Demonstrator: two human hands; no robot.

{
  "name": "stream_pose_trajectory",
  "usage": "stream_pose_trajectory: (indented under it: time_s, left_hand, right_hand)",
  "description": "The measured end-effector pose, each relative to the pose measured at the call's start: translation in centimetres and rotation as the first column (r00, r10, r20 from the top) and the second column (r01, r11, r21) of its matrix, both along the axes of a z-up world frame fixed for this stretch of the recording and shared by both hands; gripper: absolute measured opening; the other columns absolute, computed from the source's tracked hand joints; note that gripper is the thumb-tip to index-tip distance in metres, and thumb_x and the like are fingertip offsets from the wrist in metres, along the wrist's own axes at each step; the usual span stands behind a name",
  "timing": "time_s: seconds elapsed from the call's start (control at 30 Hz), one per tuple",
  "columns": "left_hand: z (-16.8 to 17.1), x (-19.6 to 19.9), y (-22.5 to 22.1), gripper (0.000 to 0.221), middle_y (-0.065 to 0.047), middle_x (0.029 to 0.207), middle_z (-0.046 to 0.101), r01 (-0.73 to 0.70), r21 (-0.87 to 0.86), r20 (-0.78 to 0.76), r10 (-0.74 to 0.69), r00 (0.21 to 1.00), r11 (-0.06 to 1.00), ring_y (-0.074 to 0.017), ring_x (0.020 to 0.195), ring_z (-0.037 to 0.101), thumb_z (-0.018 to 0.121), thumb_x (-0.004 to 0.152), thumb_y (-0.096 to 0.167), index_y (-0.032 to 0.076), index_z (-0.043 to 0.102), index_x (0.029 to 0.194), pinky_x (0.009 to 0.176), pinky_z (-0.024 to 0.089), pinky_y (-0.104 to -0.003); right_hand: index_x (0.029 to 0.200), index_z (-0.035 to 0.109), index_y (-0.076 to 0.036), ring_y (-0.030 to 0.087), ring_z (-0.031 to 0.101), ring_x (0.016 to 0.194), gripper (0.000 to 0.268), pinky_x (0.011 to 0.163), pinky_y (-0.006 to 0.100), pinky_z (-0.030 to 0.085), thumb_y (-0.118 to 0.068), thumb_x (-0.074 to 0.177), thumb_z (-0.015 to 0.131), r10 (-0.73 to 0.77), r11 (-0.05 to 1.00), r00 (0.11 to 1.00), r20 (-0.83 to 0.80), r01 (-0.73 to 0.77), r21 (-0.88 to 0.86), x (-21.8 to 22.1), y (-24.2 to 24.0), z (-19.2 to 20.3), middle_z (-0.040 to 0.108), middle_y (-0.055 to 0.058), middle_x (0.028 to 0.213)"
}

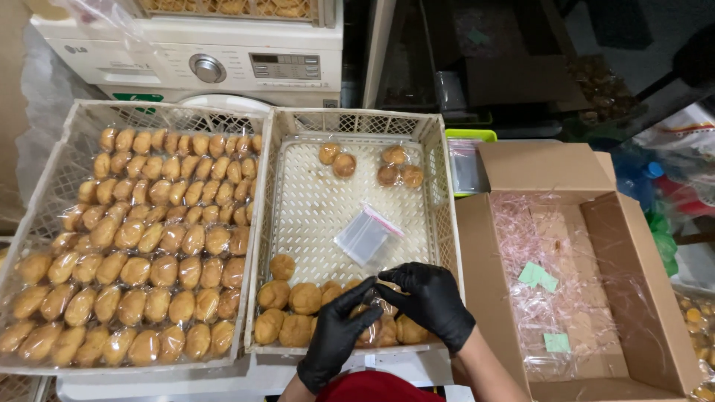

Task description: Bag small pastries into individual plastic bags and organize them in a crate.

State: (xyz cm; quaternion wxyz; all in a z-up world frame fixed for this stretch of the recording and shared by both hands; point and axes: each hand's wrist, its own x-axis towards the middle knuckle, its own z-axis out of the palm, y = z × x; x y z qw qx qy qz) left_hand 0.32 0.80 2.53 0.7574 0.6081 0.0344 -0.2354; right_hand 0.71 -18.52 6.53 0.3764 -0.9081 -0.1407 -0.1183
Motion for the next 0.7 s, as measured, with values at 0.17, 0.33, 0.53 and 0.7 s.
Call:
stream_pose_trajectory:
  time_s: [0.17,0.33,0.53,0.7]
  left_hand:
    - [-1.6,-0.6,-1.0,0.059,-0.008,0.139,0.069,0.131,-0.132,0.052,-0.125,0.991,0.983,-0.0143,0.123,0.064,0.077,0.084,0.0,0.003,0.062,0.141,0.108,0.054,-0.031]
    - [-1.5,-1.2,-1.6,0.056,-0.009,0.141,0.067,0.151,-0.154,0.001,-0.152,0.988,0.976,-0.0153,0.125,0.063,0.076,0.085,0.0,0.002,0.063,0.14,0.107,0.055,-0.031]
    - [-2.9,-1.3,-1.5,0.061,-0.015,0.129,0.075,0.129,-0.207,-0.028,-0.138,0.99,0.97,-0.0201,0.117,0.072,0.075,0.085,-0.004,0.002,0.059,0.144,0.102,0.059,-0.03]
    - [-2.6,-1.2,-1.8,0.064,-0.014,0.136,0.072,0.063,-0.184,-0.06,-0.075,0.995,0.981,-0.0202,0.124,0.069,0.077,0.081,-0.007,0.002,0.06,0.143,0.105,0.058,-0.03]
  right_hand:
    - [0.104,0.079,-0.016,0.027,0.075,0.075,0.021,0.06,0.04,0.055,-0.03,0.088,0.08,0.053,0.936,0.973,0.223,0.03,-0.352,-0.4,-1.1,-3.3,0.079,0.003,0.09]
    - [0.076,0.072,-0.019,0.019,0.069,0.062,0.008,0.053,0.034,0.05,-0.016,0.083,0.075,-0.073,0.954,0.974,0.215,0.131,-0.269,-1.0,-1.6,-2.7,0.071,-0.002,0.07]
    - [0.089,0.08,-0.005,0.016,0.072,0.079,0.027,0.073,0.028,0.059,-0.004,0.062,0.078,-0.282,0.843,0.944,-0.17,0.329,0.426,-3.4,-8.4,-3.5,0.078,0.007,0.086]
    - [0.091,0.075,0.004,0.019,0.068,0.064,0.006,0.06,0.027,0.055,0.003,0.088,0.071,-0.51,0.611,0.815,-0.275,0.568,0.551,-4.1,-8.7,2.9,0.078,0.018,0.084]
